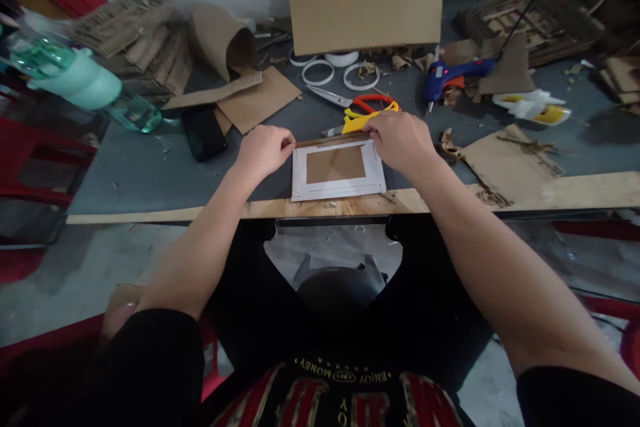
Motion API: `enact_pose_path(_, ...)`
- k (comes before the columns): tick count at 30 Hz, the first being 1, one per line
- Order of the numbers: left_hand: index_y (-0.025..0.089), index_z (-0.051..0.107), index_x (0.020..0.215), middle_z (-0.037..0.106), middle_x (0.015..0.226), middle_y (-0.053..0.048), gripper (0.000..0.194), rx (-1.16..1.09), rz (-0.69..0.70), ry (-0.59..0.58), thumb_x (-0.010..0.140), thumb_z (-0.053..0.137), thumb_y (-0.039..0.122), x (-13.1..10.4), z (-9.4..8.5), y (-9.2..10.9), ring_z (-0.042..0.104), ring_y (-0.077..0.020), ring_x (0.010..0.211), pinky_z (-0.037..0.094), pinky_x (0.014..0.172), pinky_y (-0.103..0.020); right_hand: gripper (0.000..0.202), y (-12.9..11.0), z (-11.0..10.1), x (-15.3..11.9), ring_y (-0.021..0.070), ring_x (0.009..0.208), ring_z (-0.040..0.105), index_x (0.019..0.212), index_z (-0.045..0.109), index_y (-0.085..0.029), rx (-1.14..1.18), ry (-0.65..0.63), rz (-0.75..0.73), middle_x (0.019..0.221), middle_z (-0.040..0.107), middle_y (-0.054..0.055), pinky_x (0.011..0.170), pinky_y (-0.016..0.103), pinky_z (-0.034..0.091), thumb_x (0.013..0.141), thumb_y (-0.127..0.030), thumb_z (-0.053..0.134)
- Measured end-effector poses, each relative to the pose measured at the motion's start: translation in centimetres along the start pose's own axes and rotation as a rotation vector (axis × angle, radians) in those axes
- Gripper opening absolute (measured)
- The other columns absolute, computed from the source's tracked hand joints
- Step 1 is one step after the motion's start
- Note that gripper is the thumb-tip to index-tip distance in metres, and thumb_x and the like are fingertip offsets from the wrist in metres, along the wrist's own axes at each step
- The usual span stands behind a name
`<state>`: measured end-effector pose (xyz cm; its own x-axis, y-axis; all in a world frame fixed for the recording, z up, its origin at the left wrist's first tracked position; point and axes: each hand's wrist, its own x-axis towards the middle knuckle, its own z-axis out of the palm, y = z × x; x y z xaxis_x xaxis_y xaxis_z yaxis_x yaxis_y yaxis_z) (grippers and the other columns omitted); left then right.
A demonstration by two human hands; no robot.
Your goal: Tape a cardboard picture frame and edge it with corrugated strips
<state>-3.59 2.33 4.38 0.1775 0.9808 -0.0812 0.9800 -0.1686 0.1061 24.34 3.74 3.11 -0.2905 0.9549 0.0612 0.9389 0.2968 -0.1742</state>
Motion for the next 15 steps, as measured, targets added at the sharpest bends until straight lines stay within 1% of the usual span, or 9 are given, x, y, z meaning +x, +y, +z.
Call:
enact_pose_path(3,0.020,0.084,0.112,0.084,0.115,-0.014,0.029,0.020,0.012,-0.022,0.104,0.056,0.019,-0.03,-0.06,0.13,0.077,-0.0327,0.106,0.060,0.090,-0.043,0.040,-0.12,-0.17,-0.03,0.0342,0.126,0.074,0.126,0.084,-0.021,0.000,-0.022,0.025,0.140,0.079,0.015,0.090,0.043,0.058,0.102,-0.018,0.052)
enact_pose_path(6,0.019,0.082,0.115,0.083,0.120,-0.015,0.030,0.035,0.025,-0.029,0.105,0.054,0.019,0.00,0.09,0.10,0.076,-0.0333,0.110,0.059,0.090,-0.043,0.040,-0.12,-0.11,-0.01,0.0320,0.125,0.074,0.126,0.084,-0.022,-0.010,-0.010,0.024,0.139,0.079,0.013,0.088,0.041,0.057,0.102,-0.018,0.052)
enact_pose_path(8,0.020,0.082,0.114,0.083,0.119,-0.014,0.030,0.035,0.033,-0.019,0.105,0.054,0.019,0.05,0.23,0.02,0.076,-0.0322,0.109,0.059,0.089,-0.042,0.040,-0.16,-0.06,0.01,0.0311,0.122,0.074,0.125,0.084,-0.022,-0.015,-0.001,0.014,0.137,0.080,0.013,0.085,0.040,0.056,0.102,-0.019,0.052)
enact_pose_path(11,0.022,0.082,0.112,0.083,0.116,-0.013,0.029,0.026,0.051,-0.008,0.104,0.055,0.019,0.08,0.28,-0.05,0.076,-0.0305,0.107,0.058,0.089,-0.041,0.042,-0.34,-0.14,-0.03,0.0316,0.120,0.075,0.126,0.084,-0.022,-0.026,-0.026,0.028,0.138,0.080,0.013,0.083,0.040,0.055,0.101,-0.018,0.050)
enact_pose_path(15,0.020,0.082,0.113,0.081,0.120,-0.015,0.028,0.012,0.038,-0.027,0.105,0.055,0.018,-0.03,0.11,0.04,0.075,-0.0325,0.110,0.057,0.091,-0.042,0.044,-0.31,-0.24,-0.08,0.0318,0.120,0.074,0.127,0.083,-0.022,-0.034,-0.038,0.046,0.139,0.080,0.013,0.081,0.040,0.052,0.100,-0.018,0.049)
